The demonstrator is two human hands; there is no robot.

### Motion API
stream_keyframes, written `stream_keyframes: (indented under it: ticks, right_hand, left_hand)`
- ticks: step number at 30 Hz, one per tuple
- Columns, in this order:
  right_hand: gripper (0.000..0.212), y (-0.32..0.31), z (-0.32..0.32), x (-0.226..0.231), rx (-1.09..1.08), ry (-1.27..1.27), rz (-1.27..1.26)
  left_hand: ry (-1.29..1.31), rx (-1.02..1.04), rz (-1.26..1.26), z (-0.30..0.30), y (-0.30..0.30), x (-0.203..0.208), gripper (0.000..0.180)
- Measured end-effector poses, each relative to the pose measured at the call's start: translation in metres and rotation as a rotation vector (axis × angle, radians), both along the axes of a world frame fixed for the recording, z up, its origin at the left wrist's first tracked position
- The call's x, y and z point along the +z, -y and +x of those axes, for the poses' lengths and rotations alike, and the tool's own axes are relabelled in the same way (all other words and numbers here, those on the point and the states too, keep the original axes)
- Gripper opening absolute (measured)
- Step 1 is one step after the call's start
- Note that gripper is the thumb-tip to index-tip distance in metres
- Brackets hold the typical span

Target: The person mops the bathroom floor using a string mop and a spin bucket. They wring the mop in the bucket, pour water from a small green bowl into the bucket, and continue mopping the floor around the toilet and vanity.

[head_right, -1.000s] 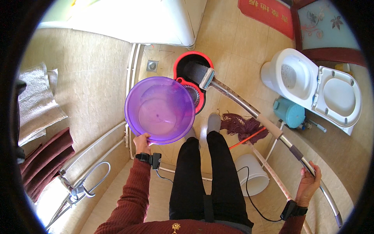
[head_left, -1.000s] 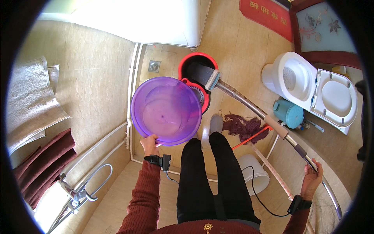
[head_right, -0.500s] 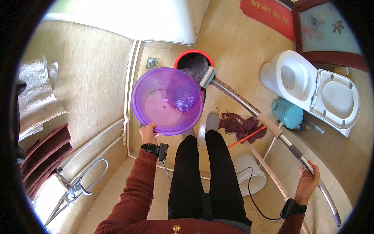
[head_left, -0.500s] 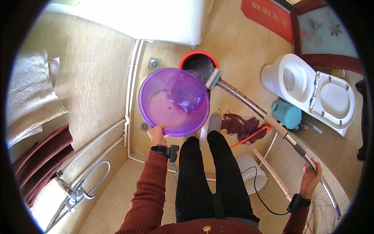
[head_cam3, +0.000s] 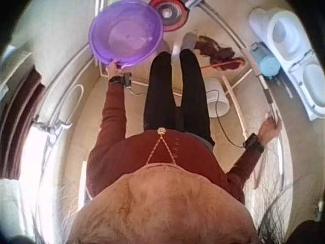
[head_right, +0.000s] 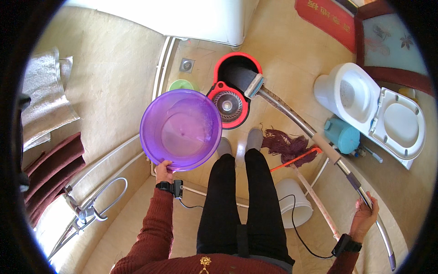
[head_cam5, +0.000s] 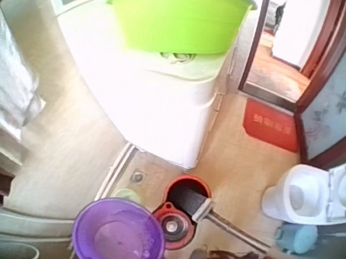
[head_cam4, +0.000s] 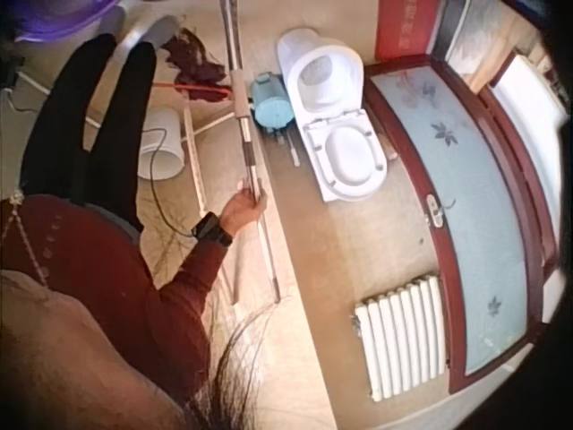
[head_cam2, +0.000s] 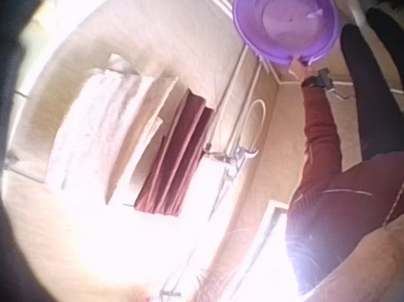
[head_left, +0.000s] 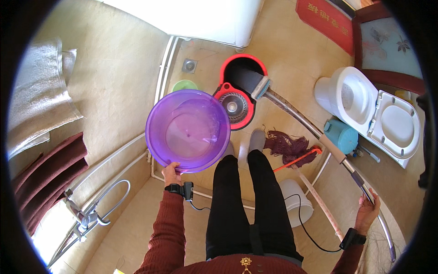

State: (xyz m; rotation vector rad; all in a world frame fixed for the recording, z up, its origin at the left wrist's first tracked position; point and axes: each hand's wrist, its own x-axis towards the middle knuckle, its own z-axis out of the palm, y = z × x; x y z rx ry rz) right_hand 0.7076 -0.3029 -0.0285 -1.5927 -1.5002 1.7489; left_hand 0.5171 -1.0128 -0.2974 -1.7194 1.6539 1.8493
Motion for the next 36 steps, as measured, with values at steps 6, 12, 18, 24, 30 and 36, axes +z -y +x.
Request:
stream_keyframes:
  ticks: [6, 12, 18, 24, 30, 36]
  right_hand:
    - [0.032, -0.005, 0.004, 0.002, 0.005, -0.010, -0.015]
    - [0.034, -0.007, 0.006, 0.006, -0.004, 0.037, 0.016]
    - [0.037, -0.006, 0.005, 0.012, -0.055, 0.048, -0.019]
    - [0.037, -0.003, 0.008, 0.013, -0.083, 0.066, -0.006]
    - [0.037, -0.002, 0.011, 0.012, -0.110, 0.056, -0.003]
    - [0.035, 0.000, 0.013, 0.011, -0.118, 0.044, -0.010]
  left_hand:
    - [0.071, 0.032, -0.058, -0.012, 0.036, -0.017, 0.007]
    - [0.119, -0.381, -0.228, -0.016, 0.061, -0.059, 0.014]
    - [0.133, -0.254, -0.181, -0.045, 0.078, -0.096, 0.020]
    - [0.229, 0.006, -0.154, -0.091, 0.069, -0.085, 0.026]
    - [0.233, 0.036, -0.271, -0.126, 0.060, -0.069, 0.028]
    - [0.153, -0.115, -0.252, -0.155, 0.049, -0.039, 0.028]
